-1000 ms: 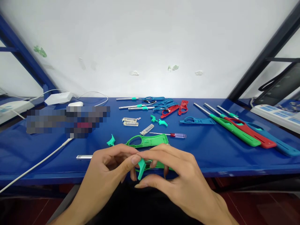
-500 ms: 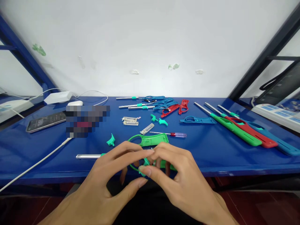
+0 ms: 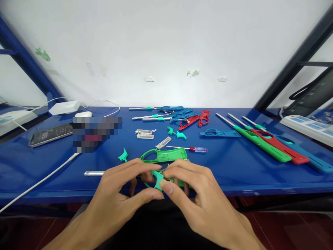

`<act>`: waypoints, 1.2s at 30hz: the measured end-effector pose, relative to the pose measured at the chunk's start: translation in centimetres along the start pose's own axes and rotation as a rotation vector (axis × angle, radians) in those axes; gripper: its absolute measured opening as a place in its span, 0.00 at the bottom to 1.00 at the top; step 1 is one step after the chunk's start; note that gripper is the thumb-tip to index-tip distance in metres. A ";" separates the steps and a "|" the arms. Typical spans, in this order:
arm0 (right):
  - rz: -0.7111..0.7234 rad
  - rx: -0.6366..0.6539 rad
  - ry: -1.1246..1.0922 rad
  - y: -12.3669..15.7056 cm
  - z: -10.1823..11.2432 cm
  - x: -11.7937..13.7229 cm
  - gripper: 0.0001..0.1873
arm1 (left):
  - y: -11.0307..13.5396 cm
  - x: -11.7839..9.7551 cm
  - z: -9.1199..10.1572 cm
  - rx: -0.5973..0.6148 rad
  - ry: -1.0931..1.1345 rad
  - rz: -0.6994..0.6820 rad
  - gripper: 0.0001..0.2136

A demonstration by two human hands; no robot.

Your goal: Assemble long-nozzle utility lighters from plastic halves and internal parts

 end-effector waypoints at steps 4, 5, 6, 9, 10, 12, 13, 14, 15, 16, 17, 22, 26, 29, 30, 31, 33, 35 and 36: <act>-0.022 -0.002 0.041 0.0 0.0 -0.1 0.10 | -0.1 0.3 -0.1 0.005 -0.043 0.007 0.11; -0.028 -0.005 0.051 -0.1 0.1 -0.1 0.10 | 0.0 0.3 0.0 0.007 -0.054 0.002 0.11; -0.034 -0.009 0.060 -0.1 0.1 -0.1 0.10 | 0.0 0.3 0.0 0.011 -0.067 -0.007 0.11; -0.042 -0.029 0.092 -0.1 0.1 -0.3 0.09 | 0.1 0.1 0.1 0.048 -0.122 -0.043 0.12; -0.042 -0.034 0.103 -0.1 0.1 -0.4 0.09 | 0.2 0.0 0.2 0.064 -0.143 -0.055 0.12; -0.044 -0.039 0.120 -0.1 0.0 -0.5 0.08 | 0.2 0.0 0.4 0.094 -0.171 -0.069 0.12; -0.048 -0.039 0.124 -0.1 0.0 -0.6 0.07 | 0.2 0.0 0.4 0.107 -0.176 -0.070 0.12; -0.053 -0.037 0.125 -0.1 -0.1 -0.7 0.07 | 0.2 0.0 0.5 0.117 -0.175 -0.066 0.12; -0.057 -0.037 0.125 -0.1 -0.1 -0.7 0.06 | 0.2 0.0 0.5 0.124 -0.173 -0.056 0.12; -0.062 -0.038 0.124 -0.2 -0.1 -0.8 0.06 | 0.1 0.1 0.6 0.126 -0.170 -0.047 0.13; -0.064 -0.042 0.123 -0.2 -0.1 -0.8 0.06 | 0.1 0.2 0.6 0.123 -0.168 -0.038 0.14; -0.042 -0.055 0.126 -0.1 0.1 -0.7 0.09 | 0.2 0.5 0.4 0.101 -0.176 -0.026 0.12; -0.038 -0.055 0.122 0.0 0.2 -0.8 0.10 | 0.2 0.7 0.3 0.103 -0.182 -0.031 0.11; -0.032 -0.065 0.124 0.0 0.2 -0.8 0.10 | 0.2 0.7 0.4 0.101 -0.190 -0.036 0.11; -0.029 -0.072 0.126 -0.1 0.3 -0.8 0.10 | 0.2 0.7 0.4 0.101 -0.194 -0.032 0.11; -0.023 -0.080 0.127 -0.1 0.3 -0.7 0.10 | 0.2 0.7 0.4 0.106 -0.197 -0.028 0.11; -0.016 -0.093 0.132 -0.1 0.5 -0.6 0.10 | 0.2 0.7 0.4 0.114 -0.212 -0.020 0.10; -0.017 -0.109 0.156 -0.1 0.9 -0.8 0.11 | 0.2 0.7 0.6 0.118 -0.247 -0.022 0.09; -0.021 -0.117 0.181 0.0 1.1 -0.9 0.10 | 0.1 0.7 0.7 0.121 -0.271 -0.027 0.09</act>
Point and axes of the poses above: each hand's wrist, its own y-axis away from the middle knuckle, its own z-axis out of the back of the hand, x = y × z, the point moved 3 cm from there along -y, towards the middle knuckle, and after that the axes turned 10 degrees about -z, right-handed, at the moved point
